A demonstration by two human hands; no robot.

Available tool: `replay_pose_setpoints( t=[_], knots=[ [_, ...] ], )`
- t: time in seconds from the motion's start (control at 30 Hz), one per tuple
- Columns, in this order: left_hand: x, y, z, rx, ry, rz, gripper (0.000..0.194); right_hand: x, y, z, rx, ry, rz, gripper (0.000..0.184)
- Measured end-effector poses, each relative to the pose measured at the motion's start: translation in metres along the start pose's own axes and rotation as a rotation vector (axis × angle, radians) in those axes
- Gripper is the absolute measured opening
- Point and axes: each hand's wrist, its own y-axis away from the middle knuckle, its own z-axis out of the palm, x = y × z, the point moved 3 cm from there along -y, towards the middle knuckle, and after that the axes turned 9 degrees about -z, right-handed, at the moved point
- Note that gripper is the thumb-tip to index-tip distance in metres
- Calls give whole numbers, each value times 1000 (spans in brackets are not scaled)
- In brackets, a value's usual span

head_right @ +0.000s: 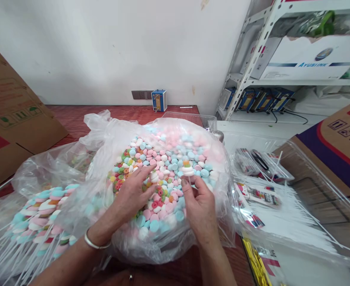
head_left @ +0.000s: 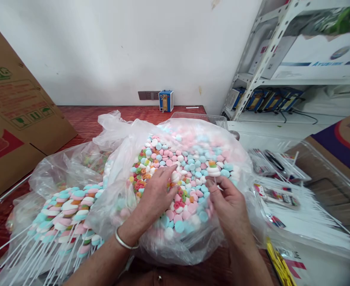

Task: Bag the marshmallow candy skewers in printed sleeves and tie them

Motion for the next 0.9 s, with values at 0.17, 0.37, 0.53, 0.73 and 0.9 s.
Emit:
replay_pose_setpoints(
  t=[0.17,0.37,0.53,0.73,0.9],
  knots=[
    [17,-3,23,-149,-242,304,21,0,-9,-16,-108,377,-74,18],
    [21,-5,33,-157,-475,217,20,-2,-2,11,-303,1049,-116,11],
    [2,-12,7,12,-359,76,16,0,1,20,-347,1198,-113,16],
    [-11,-14,2,-89,-312,80,21,2,-9,7,-233,706,-164,17],
    [-13,-15,10,-88,-311,127,20,8,-6,15,-319,88,-2,24]
  ],
)
